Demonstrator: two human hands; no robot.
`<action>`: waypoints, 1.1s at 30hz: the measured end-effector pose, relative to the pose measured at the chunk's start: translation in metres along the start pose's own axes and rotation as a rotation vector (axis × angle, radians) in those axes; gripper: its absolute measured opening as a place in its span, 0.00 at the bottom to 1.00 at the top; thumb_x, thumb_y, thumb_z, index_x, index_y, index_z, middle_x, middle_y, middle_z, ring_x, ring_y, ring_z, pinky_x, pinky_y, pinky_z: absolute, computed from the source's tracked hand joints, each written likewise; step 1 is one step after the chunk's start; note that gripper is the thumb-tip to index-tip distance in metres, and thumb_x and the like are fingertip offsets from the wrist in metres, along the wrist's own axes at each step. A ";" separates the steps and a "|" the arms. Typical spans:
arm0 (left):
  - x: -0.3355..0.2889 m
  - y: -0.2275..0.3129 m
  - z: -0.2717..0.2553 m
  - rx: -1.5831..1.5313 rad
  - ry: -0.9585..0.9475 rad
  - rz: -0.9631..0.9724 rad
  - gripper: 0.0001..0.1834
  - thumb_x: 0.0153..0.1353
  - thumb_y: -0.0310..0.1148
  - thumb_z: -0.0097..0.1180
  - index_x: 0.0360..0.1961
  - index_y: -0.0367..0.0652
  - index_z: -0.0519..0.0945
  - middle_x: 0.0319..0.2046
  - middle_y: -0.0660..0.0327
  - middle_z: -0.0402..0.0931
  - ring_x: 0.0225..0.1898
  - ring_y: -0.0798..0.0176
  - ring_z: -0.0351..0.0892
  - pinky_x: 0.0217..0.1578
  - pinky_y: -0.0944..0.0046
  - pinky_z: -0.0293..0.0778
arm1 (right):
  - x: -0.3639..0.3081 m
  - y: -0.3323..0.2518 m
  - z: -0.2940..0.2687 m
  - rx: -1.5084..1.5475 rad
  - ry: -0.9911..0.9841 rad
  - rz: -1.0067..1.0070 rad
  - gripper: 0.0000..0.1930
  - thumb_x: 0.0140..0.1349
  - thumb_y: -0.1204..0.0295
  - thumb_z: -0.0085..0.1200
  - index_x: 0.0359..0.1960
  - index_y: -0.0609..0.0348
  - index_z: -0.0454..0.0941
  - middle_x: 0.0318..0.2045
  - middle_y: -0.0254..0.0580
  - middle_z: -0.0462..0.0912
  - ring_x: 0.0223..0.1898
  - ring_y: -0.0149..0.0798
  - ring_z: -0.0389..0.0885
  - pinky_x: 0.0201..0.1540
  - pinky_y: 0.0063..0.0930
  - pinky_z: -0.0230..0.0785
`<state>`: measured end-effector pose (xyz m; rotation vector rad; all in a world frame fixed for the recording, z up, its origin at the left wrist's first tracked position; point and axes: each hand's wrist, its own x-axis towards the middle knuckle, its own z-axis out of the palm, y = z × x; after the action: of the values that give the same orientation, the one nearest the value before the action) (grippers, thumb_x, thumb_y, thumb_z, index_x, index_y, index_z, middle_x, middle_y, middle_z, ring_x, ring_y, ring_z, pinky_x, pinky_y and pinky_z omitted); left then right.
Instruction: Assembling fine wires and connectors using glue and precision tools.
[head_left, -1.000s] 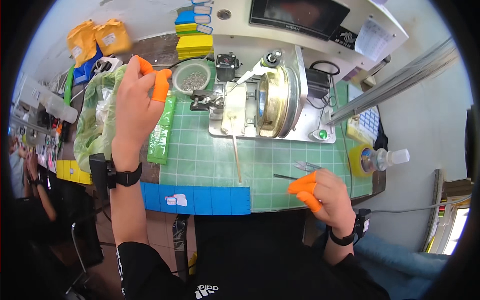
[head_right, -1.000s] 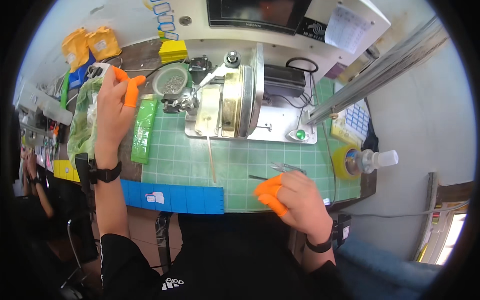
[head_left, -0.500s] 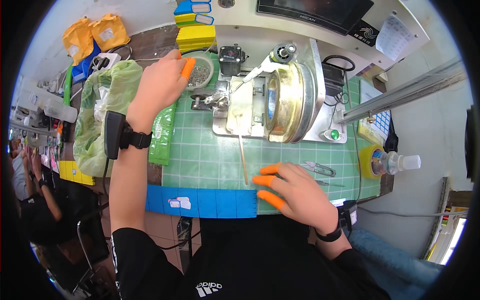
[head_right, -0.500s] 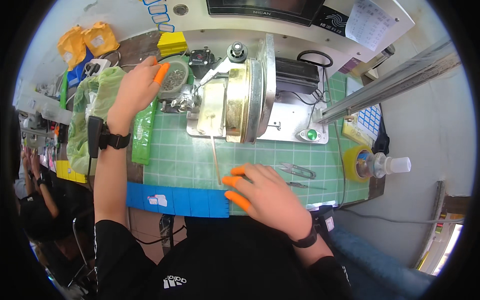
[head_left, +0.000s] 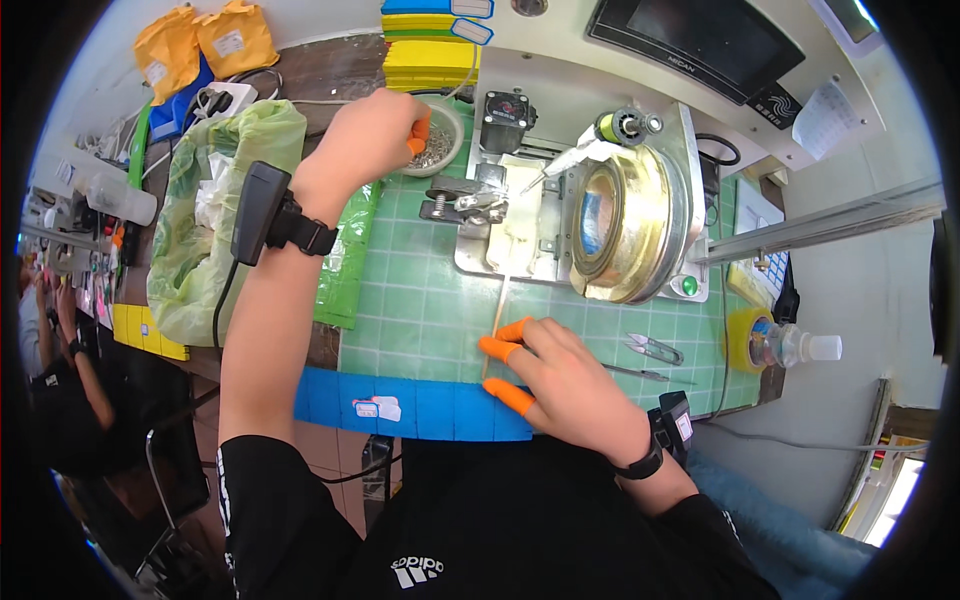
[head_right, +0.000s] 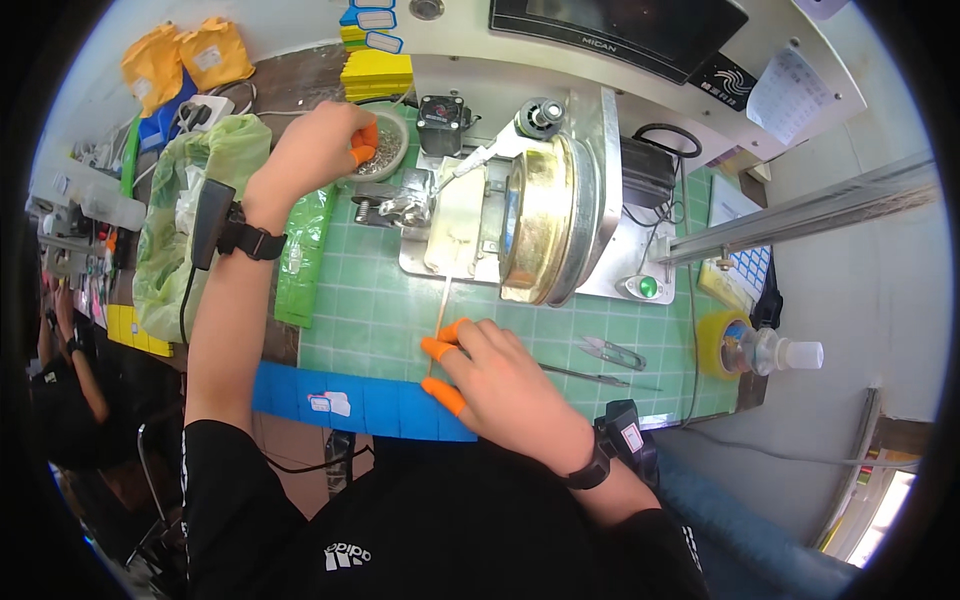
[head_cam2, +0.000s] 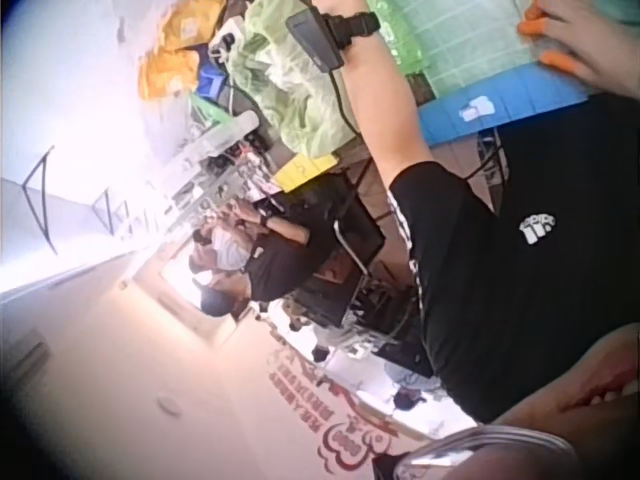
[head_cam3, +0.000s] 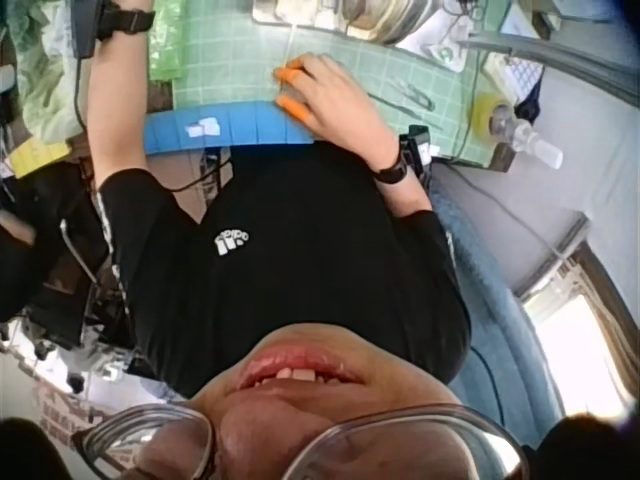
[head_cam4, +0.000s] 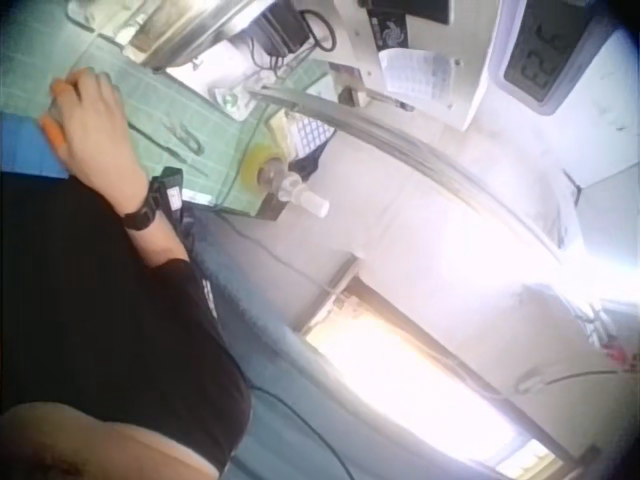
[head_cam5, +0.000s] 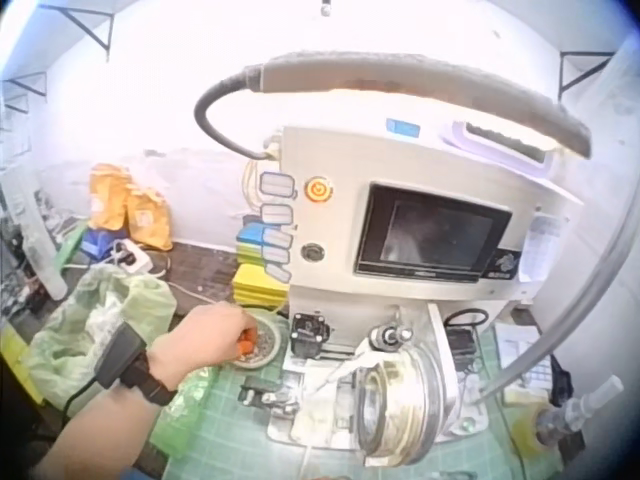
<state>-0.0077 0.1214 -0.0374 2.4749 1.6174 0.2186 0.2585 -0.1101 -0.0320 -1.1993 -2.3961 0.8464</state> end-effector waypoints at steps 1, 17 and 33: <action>-0.001 0.000 0.002 -0.011 0.010 0.004 0.06 0.60 0.27 0.66 0.38 0.39 0.86 0.36 0.52 0.86 0.46 0.43 0.86 0.47 0.49 0.81 | 0.000 0.001 0.000 0.007 -0.003 -0.002 0.20 0.67 0.66 0.66 0.56 0.64 0.83 0.48 0.45 0.78 0.51 0.49 0.78 0.57 0.43 0.74; -0.006 0.000 0.001 -0.125 0.022 0.012 0.09 0.60 0.29 0.67 0.42 0.40 0.87 0.39 0.52 0.87 0.47 0.44 0.85 0.49 0.49 0.80 | -0.014 0.001 -0.010 0.061 -0.019 -0.009 0.18 0.68 0.67 0.66 0.57 0.59 0.81 0.49 0.46 0.80 0.50 0.52 0.81 0.57 0.44 0.75; -0.011 0.001 -0.006 -0.353 0.262 0.087 0.08 0.65 0.26 0.65 0.42 0.34 0.82 0.34 0.53 0.85 0.29 0.60 0.80 0.34 0.61 0.76 | -0.029 0.009 -0.017 0.073 -0.017 -0.029 0.14 0.70 0.64 0.64 0.52 0.58 0.85 0.41 0.45 0.82 0.44 0.51 0.83 0.53 0.44 0.76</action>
<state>-0.0127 0.1112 -0.0313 2.3147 1.4096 0.7968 0.2900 -0.1237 -0.0253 -1.1321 -2.3682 0.9305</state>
